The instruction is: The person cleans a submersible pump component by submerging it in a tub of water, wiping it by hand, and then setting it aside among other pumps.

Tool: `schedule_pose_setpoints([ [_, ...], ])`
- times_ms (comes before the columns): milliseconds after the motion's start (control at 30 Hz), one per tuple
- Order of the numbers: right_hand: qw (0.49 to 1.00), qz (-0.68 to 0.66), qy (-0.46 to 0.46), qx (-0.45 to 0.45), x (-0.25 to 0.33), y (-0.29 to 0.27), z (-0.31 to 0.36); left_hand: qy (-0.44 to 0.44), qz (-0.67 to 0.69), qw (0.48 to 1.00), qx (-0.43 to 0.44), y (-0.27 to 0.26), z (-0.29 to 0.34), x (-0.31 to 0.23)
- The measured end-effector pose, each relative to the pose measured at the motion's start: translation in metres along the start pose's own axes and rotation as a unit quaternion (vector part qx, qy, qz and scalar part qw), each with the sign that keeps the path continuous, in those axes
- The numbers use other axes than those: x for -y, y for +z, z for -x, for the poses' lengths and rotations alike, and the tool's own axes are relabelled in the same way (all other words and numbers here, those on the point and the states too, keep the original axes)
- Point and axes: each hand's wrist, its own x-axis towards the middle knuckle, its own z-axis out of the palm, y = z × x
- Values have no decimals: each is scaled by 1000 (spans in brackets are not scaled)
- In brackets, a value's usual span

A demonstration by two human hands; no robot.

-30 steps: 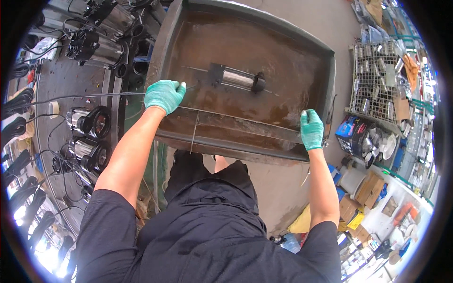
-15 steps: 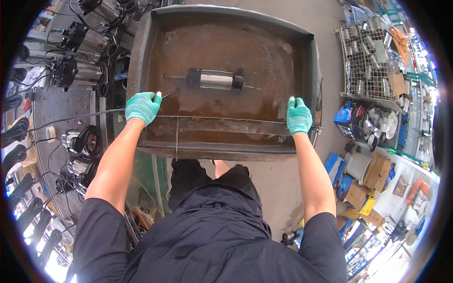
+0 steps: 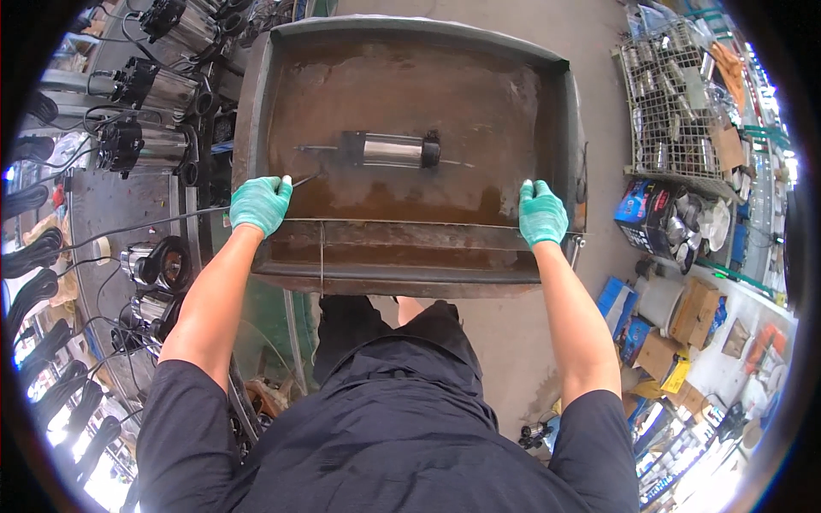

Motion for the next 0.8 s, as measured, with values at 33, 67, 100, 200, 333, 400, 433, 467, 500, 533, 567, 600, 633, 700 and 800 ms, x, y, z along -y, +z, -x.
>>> schedule_pose_setpoints([
  [33,1000,1,0,-5,0,0,0,1,-3,1000,1,0,-1,0],
  [67,1000,1,-4,1,0,1,-1,4,-2,1000,2,-1,0,0],
  [100,1000,0,-6,3,0,1,0,1,-4,1000,2,-1,0,1],
  [200,1000,-3,-3,5,-1,1,-1,5,6,1000,-1,1,0,1],
  [333,1000,0,-4,12,-1,1,-1,4,-3,1000,-1,3,-1,2],
  [400,1000,-2,-10,0,-1,1,0,7,2,1000,-3,1,0,1],
  [433,1000,-3,-9,0,-1,1,0,8,1,1000,-3,0,0,1],
  [467,1000,-4,-8,3,-1,1,-1,4,8,1000,-8,-2,1,0],
  [500,1000,-6,-7,7,-1,0,-1,1,14,1000,-13,-3,2,-2],
  [533,1000,-11,-8,-2,-1,2,0,-10,20,1000,-1,-6,3,-4],
  [567,1000,-13,-4,-3,-1,2,-1,-7,18,1000,-1,-5,3,-4],
  [600,1000,-8,-1,6,-1,2,-3,-8,37,999,-13,-4,3,-2],
  [633,1000,-4,3,15,-1,2,-3,-9,56,998,-26,-4,3,-2],
  [700,1000,-4,7,14,2,0,-2,-9,59,998,-29,-6,5,-4],
  [800,1000,-4,7,10,2,-1,-2,-10,80,995,-51,-2,4,-3],
])
